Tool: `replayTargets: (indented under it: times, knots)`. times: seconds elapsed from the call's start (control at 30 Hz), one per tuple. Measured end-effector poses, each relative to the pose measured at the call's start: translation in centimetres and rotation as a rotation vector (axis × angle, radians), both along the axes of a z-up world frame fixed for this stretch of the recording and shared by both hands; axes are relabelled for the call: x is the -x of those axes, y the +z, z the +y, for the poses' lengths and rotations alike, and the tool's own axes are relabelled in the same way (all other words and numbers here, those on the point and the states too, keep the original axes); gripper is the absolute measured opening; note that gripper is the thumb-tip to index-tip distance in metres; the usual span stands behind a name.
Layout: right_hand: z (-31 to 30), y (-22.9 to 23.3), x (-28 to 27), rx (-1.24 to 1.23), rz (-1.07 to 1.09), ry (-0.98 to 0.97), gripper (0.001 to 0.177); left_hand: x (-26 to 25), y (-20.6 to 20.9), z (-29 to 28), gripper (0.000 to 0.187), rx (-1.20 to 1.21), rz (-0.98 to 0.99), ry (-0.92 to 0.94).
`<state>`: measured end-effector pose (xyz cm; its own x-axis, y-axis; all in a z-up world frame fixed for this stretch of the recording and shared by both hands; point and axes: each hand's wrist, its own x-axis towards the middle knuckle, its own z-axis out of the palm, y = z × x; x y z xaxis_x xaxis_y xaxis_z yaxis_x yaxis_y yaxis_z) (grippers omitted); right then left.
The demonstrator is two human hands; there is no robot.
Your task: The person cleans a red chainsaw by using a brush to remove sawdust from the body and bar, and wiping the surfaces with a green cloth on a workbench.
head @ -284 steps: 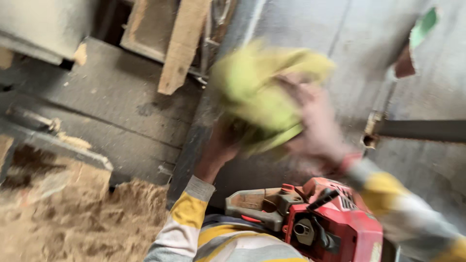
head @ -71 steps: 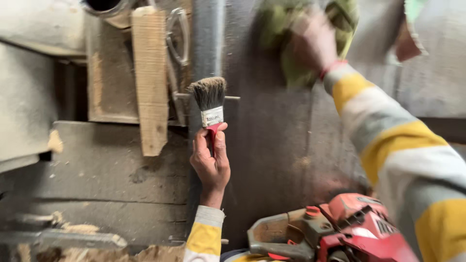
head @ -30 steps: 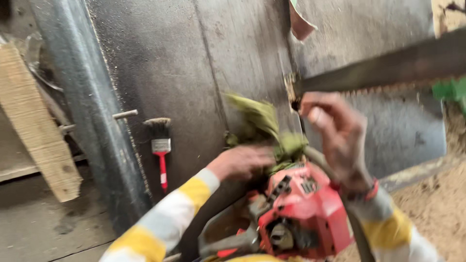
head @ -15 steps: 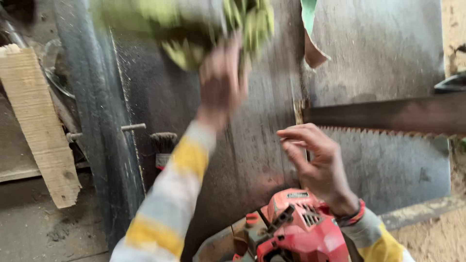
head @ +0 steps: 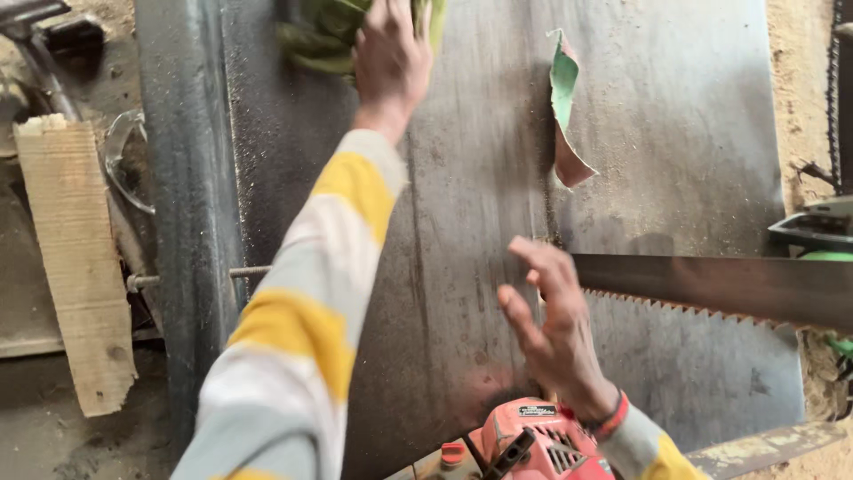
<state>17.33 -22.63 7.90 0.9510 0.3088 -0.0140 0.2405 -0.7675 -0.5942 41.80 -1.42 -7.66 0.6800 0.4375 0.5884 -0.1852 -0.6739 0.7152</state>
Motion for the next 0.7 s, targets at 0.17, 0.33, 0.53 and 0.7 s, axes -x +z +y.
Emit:
replayTargets:
  times: [0.17,0.33,0.53,0.7]
  knots:
    - [3.5,-0.9,-3.4,-0.174,-0.162,0.051,0.083,10.7,5.7,-0.7,0.081,0.692,0.296,-0.553]
    - [5.6,-4.4,-5.7,-0.199,0.102,0.134,0.060,23.7,7.3,2.7,0.060,0.993,0.735,-0.819]
    - [7.6,-11.6,-3.0,0.198,0.069,0.694,0.086,24.3,3.9,14.2,0.048,0.180,0.394,0.096]
    - [15.1,-20.6,-8.0,0.241,-0.056,0.905,0.077,18.8,-0.9,15.7,0.068,-0.026,0.479,-0.102]
